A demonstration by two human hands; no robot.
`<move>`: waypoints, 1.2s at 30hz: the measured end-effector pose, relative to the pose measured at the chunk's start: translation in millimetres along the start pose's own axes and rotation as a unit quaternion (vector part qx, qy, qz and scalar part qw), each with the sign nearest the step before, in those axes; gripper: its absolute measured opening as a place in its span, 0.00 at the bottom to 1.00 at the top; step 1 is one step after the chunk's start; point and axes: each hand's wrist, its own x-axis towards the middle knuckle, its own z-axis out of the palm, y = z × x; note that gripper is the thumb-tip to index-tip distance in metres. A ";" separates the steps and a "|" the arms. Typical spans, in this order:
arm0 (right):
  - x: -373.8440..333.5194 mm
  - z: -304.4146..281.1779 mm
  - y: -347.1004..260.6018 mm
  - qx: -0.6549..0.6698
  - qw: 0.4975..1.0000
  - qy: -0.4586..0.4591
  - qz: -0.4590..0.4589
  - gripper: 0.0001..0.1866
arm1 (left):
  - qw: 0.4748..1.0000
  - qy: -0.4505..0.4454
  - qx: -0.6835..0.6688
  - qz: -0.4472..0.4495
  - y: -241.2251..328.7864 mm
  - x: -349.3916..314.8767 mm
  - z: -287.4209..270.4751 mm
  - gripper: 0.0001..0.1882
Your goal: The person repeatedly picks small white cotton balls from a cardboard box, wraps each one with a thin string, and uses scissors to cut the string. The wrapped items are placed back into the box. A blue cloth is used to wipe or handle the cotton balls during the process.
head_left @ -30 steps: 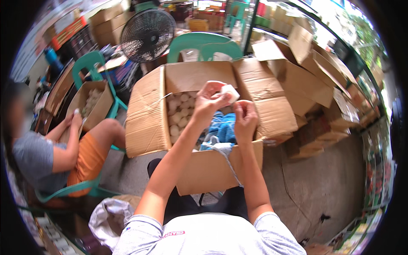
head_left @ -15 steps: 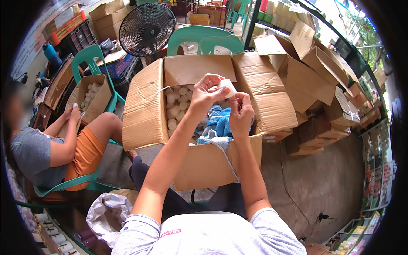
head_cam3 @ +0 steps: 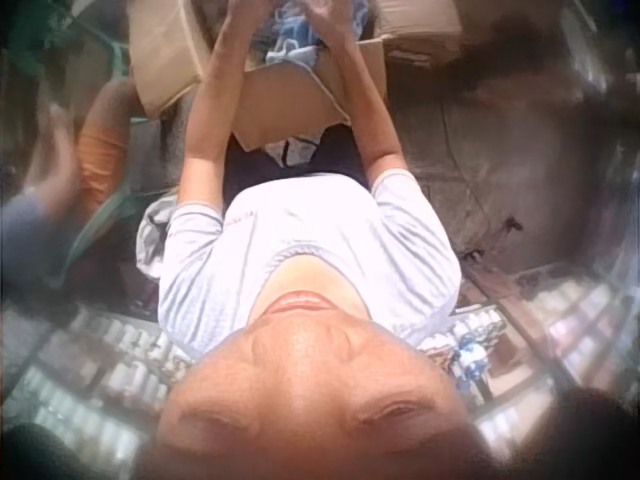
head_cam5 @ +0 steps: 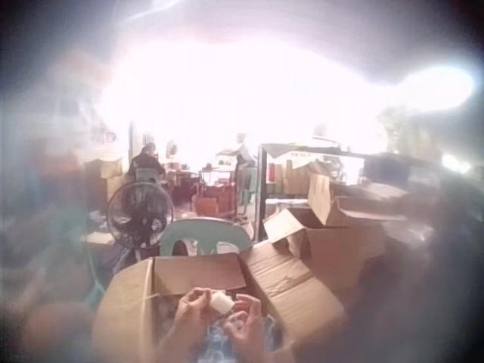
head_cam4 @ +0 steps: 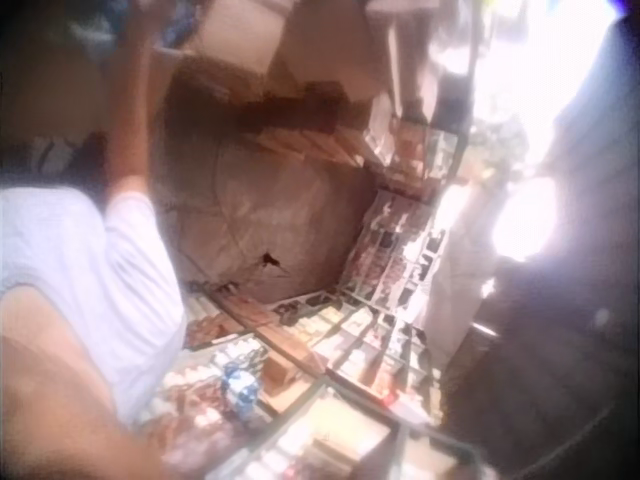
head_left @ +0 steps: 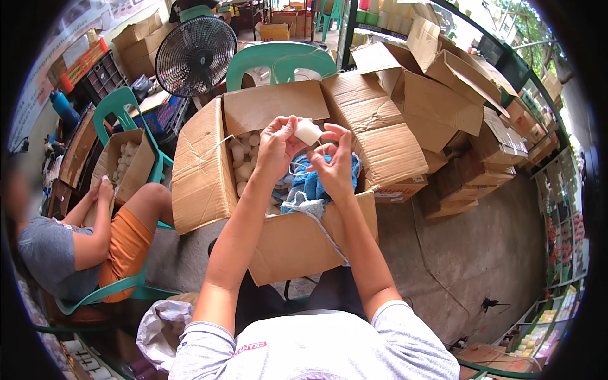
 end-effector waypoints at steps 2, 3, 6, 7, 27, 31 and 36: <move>0.8 5.0 -7.0 0.003 0.999 -0.035 0.033 0.34 | 0.998 -0.006 0.069 -0.005 3.0 -1.5 0.0 0.07; 2.8 4.6 -5.4 -0.018 0.997 -0.056 0.050 0.35 | 0.993 -0.006 0.111 0.030 2.5 0.2 -3.9 0.06; 11.1 -11.5 -5.2 -0.030 0.991 -0.114 0.070 0.21 | 0.995 0.056 0.049 0.061 12.3 -1.8 2.7 0.01; 15.2 -19.5 -4.0 -0.007 0.989 -0.136 0.062 0.19 | 0.995 0.066 -0.009 0.073 40.1 -8.9 15.9 0.02; 99.8 -271.2 -91.8 -0.004 0.999 -0.042 0.011 0.22 | 0.218 0.546 0.553 0.591 441.1 -355.7 -250.4 0.09; 108.2 -195.6 -94.8 -0.089 0.996 -0.004 0.005 0.19 | 0.258 0.428 0.647 0.576 435.8 -294.9 -223.4 0.11; 96.5 -42.0 -74.9 -0.221 0.951 -0.213 -0.023 0.20 | 0.787 0.172 0.526 0.272 242.2 -107.4 -42.8 0.12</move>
